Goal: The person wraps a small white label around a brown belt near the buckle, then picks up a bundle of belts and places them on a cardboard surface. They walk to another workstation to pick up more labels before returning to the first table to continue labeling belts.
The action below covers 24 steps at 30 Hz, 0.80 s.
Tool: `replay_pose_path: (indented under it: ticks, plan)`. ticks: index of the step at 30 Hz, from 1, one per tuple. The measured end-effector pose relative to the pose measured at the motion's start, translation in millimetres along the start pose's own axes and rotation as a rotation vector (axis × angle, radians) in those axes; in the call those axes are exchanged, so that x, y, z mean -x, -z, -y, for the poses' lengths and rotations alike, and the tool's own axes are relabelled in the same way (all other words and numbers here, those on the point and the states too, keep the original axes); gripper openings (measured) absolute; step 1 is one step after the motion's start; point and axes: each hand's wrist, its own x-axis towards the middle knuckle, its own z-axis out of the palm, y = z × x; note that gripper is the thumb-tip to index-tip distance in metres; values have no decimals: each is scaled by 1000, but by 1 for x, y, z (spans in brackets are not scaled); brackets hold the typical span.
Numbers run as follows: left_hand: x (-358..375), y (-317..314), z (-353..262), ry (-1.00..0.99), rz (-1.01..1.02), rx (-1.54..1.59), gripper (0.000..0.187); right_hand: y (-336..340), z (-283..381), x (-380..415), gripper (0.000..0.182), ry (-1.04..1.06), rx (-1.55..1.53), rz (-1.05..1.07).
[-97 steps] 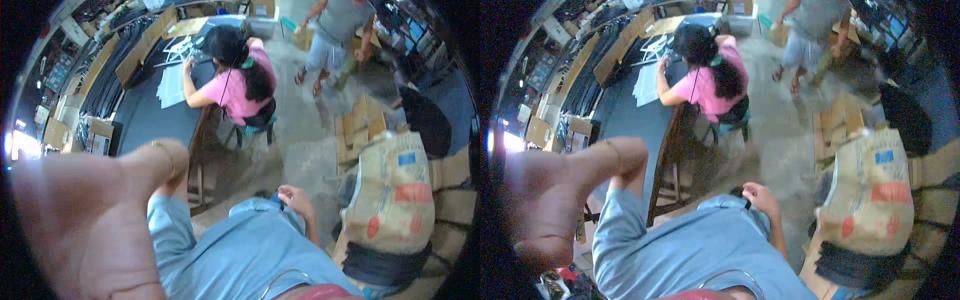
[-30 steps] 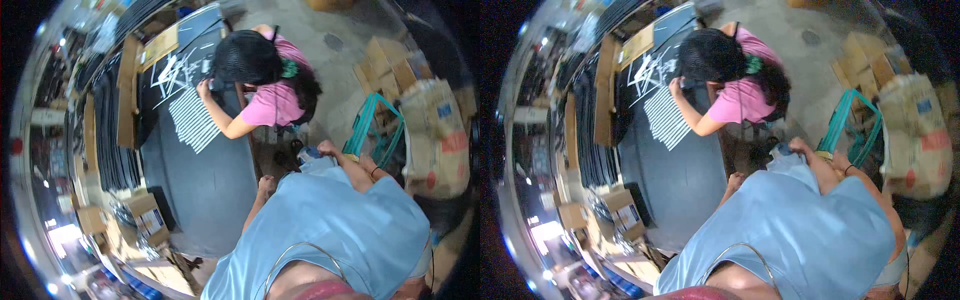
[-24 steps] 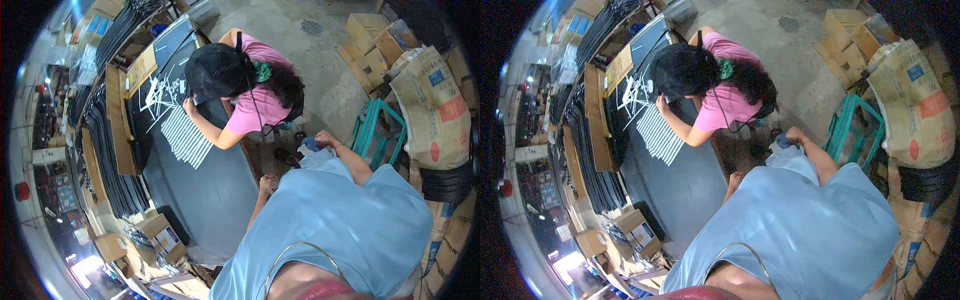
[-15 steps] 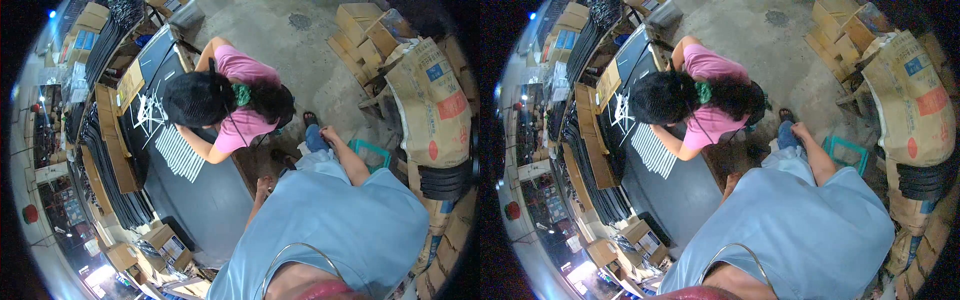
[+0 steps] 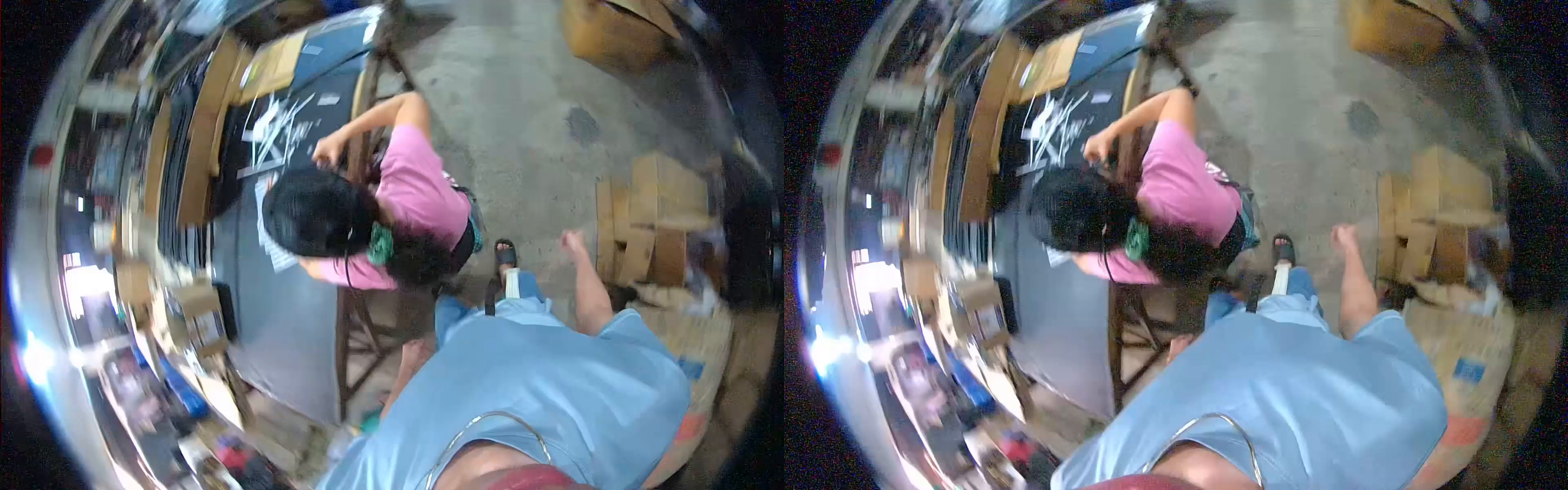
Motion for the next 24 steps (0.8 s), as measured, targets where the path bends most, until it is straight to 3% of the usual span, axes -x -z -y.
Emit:
replay_pose_path:
  ticks: [1,2,4,7,9,11,15,19,21,24]
  plan:
    - [19,-14,12,-261,97,-163,15,-3,52,0,10,73,237,41]
    - [-17,-25,132,403,197,348,17,-10,119,7,10,156,456,79]
    - [-38,-55,104,380,107,394,17,-41,197,-8,10,255,378,9]
    - [-35,-81,63,382,-61,394,19,-93,264,-28,11,377,403,70]
    - [-44,-123,20,376,-151,420,20,-144,315,-37,17,496,331,239]
    - [11,-151,2,427,-262,451,21,-192,358,-26,19,522,445,324]
    - [7,-196,-41,519,-489,610,23,-333,416,-74,26,668,688,585]
    - [32,-276,-85,636,-699,730,25,-515,439,-88,25,977,778,700]
    - [45,-343,-109,473,-223,-763,29,-570,419,-82,29,1191,895,732]
    - [36,-351,-169,541,-219,-703,29,-640,408,-68,30,1127,947,829]
